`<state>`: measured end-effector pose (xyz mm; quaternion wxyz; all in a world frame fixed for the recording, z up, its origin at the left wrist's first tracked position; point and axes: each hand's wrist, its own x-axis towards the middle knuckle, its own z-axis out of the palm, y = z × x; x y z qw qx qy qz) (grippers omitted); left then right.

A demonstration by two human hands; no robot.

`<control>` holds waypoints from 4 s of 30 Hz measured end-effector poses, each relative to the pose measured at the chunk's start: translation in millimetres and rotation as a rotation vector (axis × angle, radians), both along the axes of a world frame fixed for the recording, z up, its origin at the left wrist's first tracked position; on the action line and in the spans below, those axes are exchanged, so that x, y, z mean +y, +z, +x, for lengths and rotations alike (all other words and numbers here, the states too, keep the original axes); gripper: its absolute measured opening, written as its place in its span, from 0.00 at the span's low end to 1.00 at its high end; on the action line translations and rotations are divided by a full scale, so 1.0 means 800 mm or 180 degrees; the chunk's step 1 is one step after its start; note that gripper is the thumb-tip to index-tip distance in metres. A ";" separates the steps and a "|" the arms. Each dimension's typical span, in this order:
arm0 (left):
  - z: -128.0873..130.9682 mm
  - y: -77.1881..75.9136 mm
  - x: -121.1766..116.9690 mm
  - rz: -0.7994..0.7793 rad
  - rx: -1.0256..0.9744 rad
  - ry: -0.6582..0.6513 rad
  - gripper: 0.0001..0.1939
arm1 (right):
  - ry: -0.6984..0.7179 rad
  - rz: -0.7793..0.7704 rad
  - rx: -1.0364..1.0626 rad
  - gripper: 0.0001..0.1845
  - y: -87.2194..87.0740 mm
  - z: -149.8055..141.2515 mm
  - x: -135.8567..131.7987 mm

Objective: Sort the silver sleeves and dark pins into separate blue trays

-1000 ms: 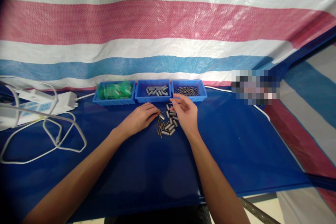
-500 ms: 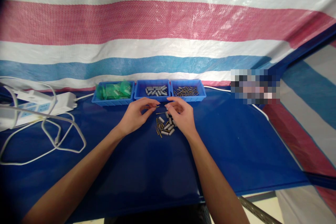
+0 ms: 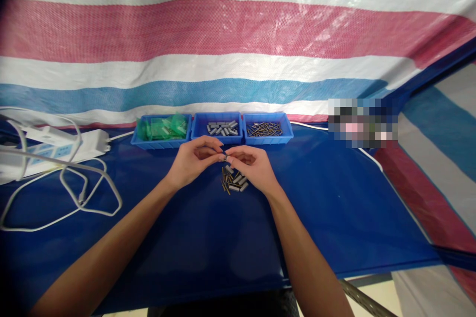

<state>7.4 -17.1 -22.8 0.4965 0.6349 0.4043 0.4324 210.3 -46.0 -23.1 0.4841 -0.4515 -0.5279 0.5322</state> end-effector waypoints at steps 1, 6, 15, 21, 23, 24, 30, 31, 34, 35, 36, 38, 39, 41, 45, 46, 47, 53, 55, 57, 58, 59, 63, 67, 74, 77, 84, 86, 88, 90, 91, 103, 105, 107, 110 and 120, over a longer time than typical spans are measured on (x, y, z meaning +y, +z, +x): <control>0.000 0.001 0.000 0.0013 0.0003 -0.0066 0.18 | 0.0013 -0.0037 -0.0001 0.16 0.000 0.000 0.000; 0.000 0.004 -0.001 0.0155 0.0070 -0.0218 0.16 | 0.0069 -0.0175 0.0035 0.16 -0.003 0.001 0.002; -0.005 -0.007 0.004 0.1713 0.1695 -0.0803 0.15 | -0.1530 0.0571 0.0030 0.20 -0.016 0.019 0.013; -0.003 -0.012 0.001 0.2117 0.2322 -0.1241 0.16 | -0.1642 0.0519 0.0054 0.18 -0.020 0.022 0.016; -0.004 -0.009 0.002 0.2070 0.2395 -0.1191 0.13 | -0.1581 0.0467 0.0064 0.16 -0.018 0.019 0.015; -0.005 -0.008 0.002 0.2047 0.2439 -0.1160 0.12 | -0.1556 0.0438 0.0071 0.16 -0.017 0.017 0.014; -0.008 -0.002 0.004 0.1927 0.2708 -0.0972 0.10 | -0.1476 0.0291 0.0106 0.15 -0.015 0.012 0.013; -0.008 -0.003 0.004 0.1889 0.2743 -0.0914 0.10 | -0.1453 0.0281 0.0097 0.15 -0.016 0.011 0.013; -0.007 -0.004 0.003 0.1786 0.2783 -0.0774 0.11 | -0.1396 0.0256 0.0076 0.15 -0.018 0.011 0.013; -0.007 -0.004 0.003 0.1769 0.2778 -0.0759 0.11 | -0.1380 0.0250 0.0075 0.15 -0.019 0.011 0.013; -0.008 -0.004 0.003 0.1763 0.2766 -0.0750 0.11 | -0.1369 0.0246 0.0076 0.15 -0.019 0.011 0.013; -0.010 -0.002 0.003 0.1775 0.2742 -0.0763 0.12 | -0.1357 0.0248 0.0083 0.14 -0.019 0.011 0.013; -0.011 -0.001 0.004 0.1786 0.2739 -0.0793 0.12 | -0.1356 0.0252 0.0084 0.14 -0.018 0.012 0.013; -0.016 0.003 0.004 0.1796 0.2762 -0.0896 0.12 | -0.1359 0.0262 0.0083 0.14 -0.018 0.013 0.013; -0.024 0.007 0.009 0.1721 0.2830 -0.1066 0.12 | -0.1339 0.0250 0.0061 0.14 -0.016 0.014 0.013; -0.025 0.007 0.010 0.1689 0.2827 -0.1085 0.13 | -0.1323 0.0235 0.0053 0.14 -0.016 0.013 0.013; -0.025 0.006 0.011 0.1658 0.2822 -0.1093 0.13 | -0.1304 0.0219 0.0045 0.14 -0.016 0.012 0.012; -0.023 0.005 0.011 0.1572 0.2569 -0.0843 0.13 | -0.1160 0.0163 0.0037 0.14 -0.016 0.009 0.012; -0.020 0.008 0.009 0.1498 0.2203 -0.0689 0.12 | -0.1096 0.0152 0.0018 0.14 -0.016 0.009 0.012; -0.017 0.011 0.008 0.1390 0.1735 -0.0483 0.11 | -0.0987 0.0147 -0.0025 0.14 -0.017 0.009 0.012; -0.016 0.013 0.007 0.1313 0.1495 -0.0359 0.11 | -0.0915 0.0147 -0.0059 0.14 -0.017 0.008 0.011; -0.014 0.015 0.006 0.1220 0.1270 -0.0233 0.11 | -0.0843 0.0151 -0.0091 0.13 -0.016 0.008 0.011; -0.012 0.019 0.005 0.0848 0.0711 -0.0010 0.16 | -0.0479 0.0214 -0.0182 0.14 -0.013 0.004 0.006; -0.012 0.019 0.004 0.0793 0.0674 -0.0175 0.17 | -0.0145 0.0148 -0.0092 0.18 -0.008 0.000 0.002; -0.011 0.013 0.005 0.1033 0.1044 -0.0200 0.09 | -0.0337 -0.0003 0.0158 0.13 -0.011 0.000 0.005; -0.014 0.011 0.005 0.1276 0.1616 -0.0748 0.05 | -0.1119 0.0290 0.0100 0.13 -0.012 0.006 0.010; -0.013 0.005 0.005 0.1497 0.2199 -0.1463 0.07 | -0.1776 0.0536 0.0025 0.22 -0.022 0.022 0.016; -0.013 0.002 0.006 0.1517 0.2235 -0.1424 0.08 | -0.1731 0.0513 0.0017 0.20 -0.025 0.022 0.016; -0.014 -0.002 0.006 0.1520 0.2200 -0.1344 0.09 | -0.1691 0.0493 0.0003 0.19 -0.026 0.019 0.016; -0.014 -0.006 0.007 0.1475 0.2099 -0.1233 0.10 | -0.1676 0.0470 -0.0014 0.18 -0.026 0.016 0.016; -0.014 -0.008 0.007 0.1429 0.2023 -0.1174 0.10 | -0.1671 0.0460 -0.0019 0.17 -0.025 0.015 0.015; -0.022 0.000 0.010 0.1256 0.1990 -0.0855 0.15 | -0.1627 0.0444 -0.0072 0.12 -0.019 0.011 0.014; -0.023 0.001 0.011 0.1308 0.2111 -0.0899 0.17 | -0.1617 0.0460 -0.0080 0.12 -0.020 0.011 0.014; -0.023 0.002 0.010 0.1354 0.2203 -0.0900 0.19 | -0.1614 0.0472 -0.0088 0.12 -0.020 0.011 0.014; -0.023 0.002 0.010 0.1402 0.2244 -0.0904 0.20 | -0.1611 0.0474 -0.0081 0.12 -0.021 0.010 0.014; -0.016 0.021 0.005 0.1056 0.1161 -0.0512 0.21 | -0.1082 0.0604 -0.0535 0.10 -0.011 0.006 0.006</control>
